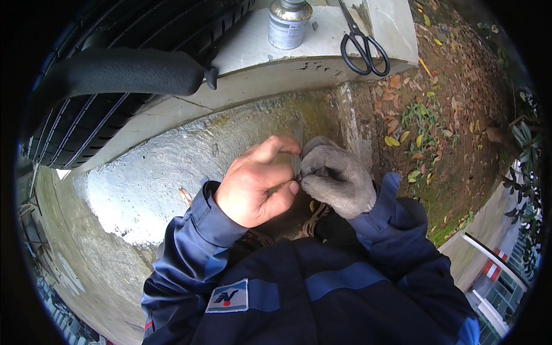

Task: The person walks to a tire mounted on a concrete stand, uses a tire plug tool to insert a plug into the tire tread, then removes the tool and handles the plug strip. The person does not complete the repair in the clip.

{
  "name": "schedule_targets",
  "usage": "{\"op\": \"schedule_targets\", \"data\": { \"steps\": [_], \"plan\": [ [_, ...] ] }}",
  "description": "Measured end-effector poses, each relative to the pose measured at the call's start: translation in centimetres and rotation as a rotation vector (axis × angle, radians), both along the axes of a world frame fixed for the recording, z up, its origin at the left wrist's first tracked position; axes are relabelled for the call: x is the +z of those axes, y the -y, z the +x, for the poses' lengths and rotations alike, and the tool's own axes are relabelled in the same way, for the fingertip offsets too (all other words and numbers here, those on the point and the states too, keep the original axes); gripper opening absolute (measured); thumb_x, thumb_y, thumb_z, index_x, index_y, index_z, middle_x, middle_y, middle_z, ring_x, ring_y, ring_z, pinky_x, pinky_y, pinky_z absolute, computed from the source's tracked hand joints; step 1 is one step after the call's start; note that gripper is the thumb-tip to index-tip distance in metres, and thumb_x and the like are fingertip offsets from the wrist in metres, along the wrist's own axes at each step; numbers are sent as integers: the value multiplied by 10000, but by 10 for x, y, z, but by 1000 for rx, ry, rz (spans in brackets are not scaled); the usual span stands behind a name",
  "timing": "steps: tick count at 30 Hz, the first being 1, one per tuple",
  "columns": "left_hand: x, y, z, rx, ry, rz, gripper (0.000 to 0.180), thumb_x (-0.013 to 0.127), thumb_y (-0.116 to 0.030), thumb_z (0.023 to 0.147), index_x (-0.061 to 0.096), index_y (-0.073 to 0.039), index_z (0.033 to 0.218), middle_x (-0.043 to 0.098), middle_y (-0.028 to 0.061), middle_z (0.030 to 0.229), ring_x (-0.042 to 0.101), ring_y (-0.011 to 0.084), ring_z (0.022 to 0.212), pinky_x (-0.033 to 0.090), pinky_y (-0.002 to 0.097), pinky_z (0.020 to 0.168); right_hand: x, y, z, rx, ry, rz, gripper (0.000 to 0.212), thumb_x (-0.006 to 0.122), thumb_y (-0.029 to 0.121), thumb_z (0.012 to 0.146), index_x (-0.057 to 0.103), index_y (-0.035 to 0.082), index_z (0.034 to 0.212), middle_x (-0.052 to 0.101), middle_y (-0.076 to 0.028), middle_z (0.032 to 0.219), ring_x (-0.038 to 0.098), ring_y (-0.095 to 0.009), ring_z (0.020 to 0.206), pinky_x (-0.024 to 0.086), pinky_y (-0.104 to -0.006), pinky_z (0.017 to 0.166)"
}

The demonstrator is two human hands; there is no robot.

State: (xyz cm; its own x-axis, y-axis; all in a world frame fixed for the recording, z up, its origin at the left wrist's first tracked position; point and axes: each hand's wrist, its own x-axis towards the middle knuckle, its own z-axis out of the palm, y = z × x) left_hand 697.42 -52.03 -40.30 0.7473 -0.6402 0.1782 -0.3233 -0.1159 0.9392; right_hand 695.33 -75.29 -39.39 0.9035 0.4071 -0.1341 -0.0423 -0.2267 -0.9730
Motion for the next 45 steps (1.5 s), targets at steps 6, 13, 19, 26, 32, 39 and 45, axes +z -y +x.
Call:
{"op": "schedule_targets", "data": {
  "steps": [6, 13, 19, 26, 32, 39, 45],
  "plan": [
    [3, -4, 1, -43, -105, -35, 150, 630, -68, 898, 620, 26, 781, 626, 255, 1156, 652, 377, 1019, 528, 411, 897, -4, -1, 4, 103, 202, 0, 165, 749, 46, 784, 680, 56, 933, 633, -90, 881, 617, -304, 874, 500, -405, 752],
    [5, -8, 2, -129, -158, -33, 132, 637, -60, 891, 651, 42, 807, 619, 260, 1161, 649, 376, 1008, 526, 418, 890, -5, 1, 5, 190, 258, -48, 186, 775, 84, 757, 644, 78, 890, 633, -71, 845, 617, -340, 862, 502, -444, 788],
    [9, -12, 4, -195, -235, -42, 158, 657, -83, 931, 685, 47, 847, 605, 260, 1191, 638, 372, 1055, 512, 420, 922, -10, 0, 5, 193, 281, 37, 177, 784, 46, 762, 659, 73, 884, 613, -76, 807, 577, -329, 796, 474, -428, 715],
    [9, -16, 5, -240, -282, -67, 208, 661, -124, 981, 710, 50, 879, 602, 269, 1200, 623, 378, 1087, 497, 428, 953, -9, 1, 4, 204, 260, 66, 169, 791, 57, 776, 669, 73, 891, 609, -84, 816, 575, -327, 793, 465, -430, 698],
    [6, -17, 6, -257, -294, -81, 233, 646, -144, 984, 712, 58, 890, 602, 278, 1208, 622, 384, 1090, 492, 433, 962, -9, 0, 4, 207, 249, 74, 153, 787, 52, 783, 676, 73, 887, 602, -77, 806, 575, -314, 782, 459, -429, 680],
    [7, -16, 5, -240, -313, -65, 197, 642, -120, 953, 707, 56, 894, 606, 266, 1202, 618, 369, 1092, 499, 426, 954, -9, 3, 3, 219, 218, 31, 167, 803, 87, 801, 671, 97, 904, 657, -66, 870, 634, -294, 820, 505, -412, 764],
    [5, -16, 4, -231, -295, -66, 156, 638, -98, 932, 704, 41, 901, 615, 238, 1197, 618, 344, 1094, 512, 410, 936, -9, -1, 0, 174, 236, 60, 162, 787, 40, 782, 681, 74, 899, 613, -77, 831, 586, -303, 805, 467, -416, 684]
  ]
}}
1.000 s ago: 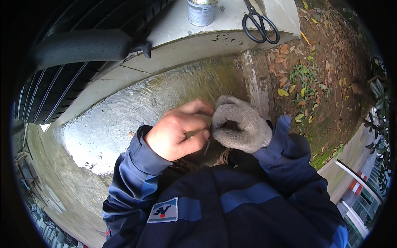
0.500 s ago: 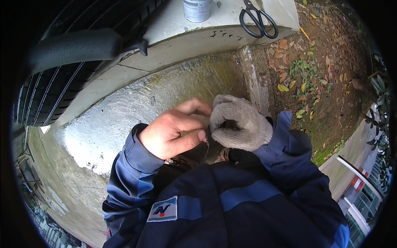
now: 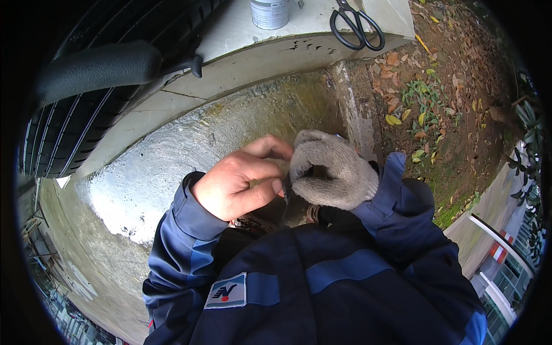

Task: The person walks to a tire mounted on a concrete stand, uses a tire plug tool to insert a plug into the tire tread, then removes the tool and handles the plug strip. The person does not complete the repair in the clip.

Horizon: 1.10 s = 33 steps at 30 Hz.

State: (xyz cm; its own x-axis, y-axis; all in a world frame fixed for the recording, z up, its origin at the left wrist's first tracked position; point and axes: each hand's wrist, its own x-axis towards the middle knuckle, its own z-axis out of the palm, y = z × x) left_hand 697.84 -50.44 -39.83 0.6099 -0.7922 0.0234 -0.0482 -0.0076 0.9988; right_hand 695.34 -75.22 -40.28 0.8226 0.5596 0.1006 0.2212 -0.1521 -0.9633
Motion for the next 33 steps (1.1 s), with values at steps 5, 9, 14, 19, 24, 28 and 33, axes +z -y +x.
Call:
{"op": "schedule_targets", "data": {
  "steps": [5, 9, 14, 19, 24, 28, 33],
  "plan": [
    [-7, 1, -1, 28, -26, 18, 94, 631, -54, 869, 690, 19, 874, 618, 225, 1192, 621, 346, 1086, 513, 407, 947, 1, -1, 0, -15, 10, -88, 155, 785, 92, 774, 670, 87, 878, 648, -93, 868, 630, -314, 816, 505, -429, 721],
    [-15, 6, -7, 103, -34, 14, 68, 639, -16, 839, 694, -9, 879, 609, 207, 1222, 613, 332, 1112, 499, 399, 983, 3, -3, -1, -33, 38, -127, 173, 789, 108, 765, 664, 83, 883, 636, -108, 887, 632, -320, 810, 507, -441, 713],
    [-20, 13, -15, 268, -145, -47, 93, 641, 7, 847, 702, -33, 904, 588, 174, 1288, 584, 300, 1163, 468, 395, 1035, 6, -7, -4, -134, 95, -204, 247, 829, 148, 775, 661, 87, 946, 632, -131, 991, 654, -333, 854, 531, -446, 728],
    [-16, 16, -17, 343, -24, -31, 93, 662, 9, 846, 706, -34, 917, 584, 167, 1291, 560, 297, 1192, 444, 405, 1065, 7, -7, -1, -161, 197, -199, 308, 865, 169, 775, 665, 78, 992, 629, -138, 1012, 668, -342, 911, 558, -443, 757],
    [-9, 16, -16, 385, 183, 42, 104, 694, 8, 811, 709, -42, 901, 583, 159, 1211, 564, 316, 1152, 448, 409, 1038, 8, -8, -1, -197, 218, -205, 321, 838, 146, 795, 651, 64, 1043, 639, -151, 1045, 669, -350, 919, 561, -441, 763],
    [-6, 17, -16, 404, 318, 123, 133, 714, 15, 745, 706, -54, 859, 582, 141, 1128, 565, 320, 1077, 471, 407, 965, 9, -10, -3, -203, 189, -185, 310, 807, 129, 809, 635, 67, 1058, 647, -157, 1061, 662, -369, 932, 557, -454, 779],
    [-3, 22, -16, 445, 507, 190, 142, 734, 14, 688, 696, -63, 801, 592, 112, 1064, 565, 322, 994, 502, 397, 855, 9, -13, -3, -209, 193, -173, 275, 766, 97, 814, 626, 64, 1049, 649, -158, 1018, 646, -396, 931, 538, -477, 800]
  ]
}}
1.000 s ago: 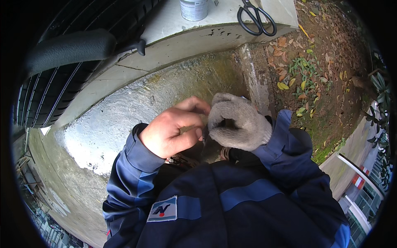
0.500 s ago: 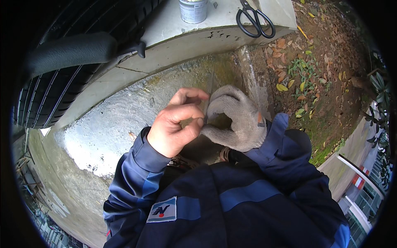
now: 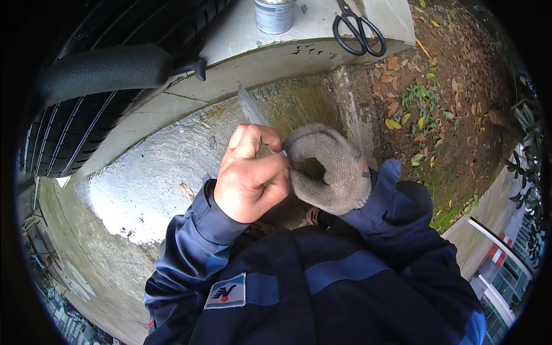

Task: The person walks to a tire mounted on a concrete stand, uses a tire plug tool to insert a plug into the tire tread, then removes the tool and handles the plug strip. The person does not complete the repair in the clip.

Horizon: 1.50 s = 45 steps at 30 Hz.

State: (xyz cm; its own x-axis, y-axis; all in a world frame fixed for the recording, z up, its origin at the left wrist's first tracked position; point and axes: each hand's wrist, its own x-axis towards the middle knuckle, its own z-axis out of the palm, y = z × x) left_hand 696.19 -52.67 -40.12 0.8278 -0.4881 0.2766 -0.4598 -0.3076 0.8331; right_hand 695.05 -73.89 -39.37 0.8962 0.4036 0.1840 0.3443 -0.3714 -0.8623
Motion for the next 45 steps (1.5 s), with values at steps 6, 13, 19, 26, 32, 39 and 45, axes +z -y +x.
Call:
{"op": "schedule_targets", "data": {
  "steps": [6, 13, 19, 26, 32, 39, 45],
  "plan": [
    [-5, 4, 0, 38, 110, 44, 147, 739, 10, 640, 681, -69, 750, 603, 93, 1033, 572, 316, 967, 515, 394, 813, -4, -4, 0, -34, -6, 86, 246, 748, 88, 814, 627, 57, 1026, 654, -155, 976, 641, -401, 906, 525, -473, 784],
    [-12, 7, 0, 22, 193, 96, 147, 726, 14, 608, 671, -62, 721, 616, 85, 1007, 579, 315, 937, 520, 406, 792, -8, 2, 0, -19, -256, -41, 168, 740, 100, 816, 607, 40, 899, 653, -143, 880, 648, -376, 873, 513, -452, 751],
    [-15, 4, -2, 22, 23, -8, 141, 681, 38, 646, 666, -34, 767, 599, 95, 968, 583, 300, 949, 493, 385, 837, 2, 10, 6, -13, -506, 105, 107, 692, 50, 806, 631, 25, 891, 627, -127, 818, 617, -290, 738, 495, -398, 691],
    [-19, -3, 5, -128, -235, -97, 130, 731, -136, 874, 658, -33, 843, 640, 119, 954, 619, 344, 906, 517, 415, 816, -1, 11, 8, 2, -354, 112, 148, 741, 24, 817, 631, 37, 914, 619, -74, 908, 603, -199, 838, 476, -333, 725],
    [-15, -9, 5, -241, -495, -13, 312, 692, -292, 1014, 650, -8, 892, 635, 155, 900, 646, 363, 832, 520, 411, 762, -4, 10, 6, 72, -190, -14, 140, 758, 67, 791, 651, 59, 880, 644, -142, 885, 641, -375, 891, 516, -458, 744],
    [-8, -7, 3, -260, -643, -10, 173, 600, -104, 981, 647, 12, 861, 638, 143, 839, 641, 343, 778, 517, 404, 731, 0, 9, 7, 165, -239, -23, 120, 737, 86, 806, 641, 52, 871, 623, -147, 850, 631, -371, 852, 514, -458, 735],
    [-3, -4, -3, -204, -719, -209, 187, 550, -47, 946, 642, 10, 793, 654, 118, 802, 645, 251, 749, 509, 363, 716, 4, 8, 4, 97, -348, 159, 95, 701, 55, 836, 614, 34, 867, 607, -114, 842, 629, -303, 805, 503, -404, 724]
  ]
}}
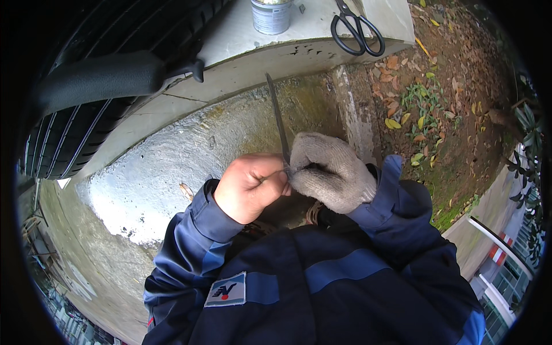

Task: The person walks to a tire mounted on a concrete stand, uses a tire plug tool to insert a plug into the tire tread, then removes the tool and handles the plug strip. The person does not complete the repair in the clip.

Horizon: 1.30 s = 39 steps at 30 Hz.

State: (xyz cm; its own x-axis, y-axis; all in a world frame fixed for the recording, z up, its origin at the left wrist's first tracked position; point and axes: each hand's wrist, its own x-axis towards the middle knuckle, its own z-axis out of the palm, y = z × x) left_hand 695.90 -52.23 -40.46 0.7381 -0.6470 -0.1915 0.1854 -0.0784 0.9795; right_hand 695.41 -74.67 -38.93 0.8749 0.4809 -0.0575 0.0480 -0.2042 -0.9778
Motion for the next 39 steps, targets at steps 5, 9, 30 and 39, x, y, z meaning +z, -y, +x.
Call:
{"op": "schedule_targets", "data": {
  "steps": [5, 9, 30, 39],
  "plan": [
    [0, 1, -4, 63, -60, -102, 184, 555, -43, 941, 639, 3, 784, 657, 107, 794, 637, 238, 741, 506, 351, 707, 4, 0, 4, 17, -120, 95, 80, 686, 37, 867, 615, 29, 902, 596, -91, 843, 623, -242, 783, 490, -371, 709],
    [-3, -3, 0, 23, 93, -34, 134, 582, -40, 907, 616, -2, 783, 631, 118, 768, 629, 284, 733, 503, 380, 694, 6, -1, 2, 15, -266, 118, 94, 702, 86, 894, 623, 40, 916, 586, -78, 850, 584, -213, 747, 463, -360, 675],
    [-2, -3, -5, 51, 113, -63, 190, 568, -44, 902, 527, -1, 722, 523, 130, 688, 533, 277, 624, 434, 394, 605, 9, 1, 2, 163, -479, 94, 183, 605, 126, 981, 676, 1, 867, 668, -82, 709, 641, -173, 656, 511, -344, 631],
    [2, -3, -9, 49, -72, -163, 250, 542, -60, 956, 584, -20, 713, 613, 71, 718, 587, 209, 644, 466, 348, 618, 15, -1, -6, 32, -794, 321, 183, 603, 124, 995, 694, -21, 930, 697, -97, 751, 653, -168, 679, 522, -323, 659]
  ]
}}
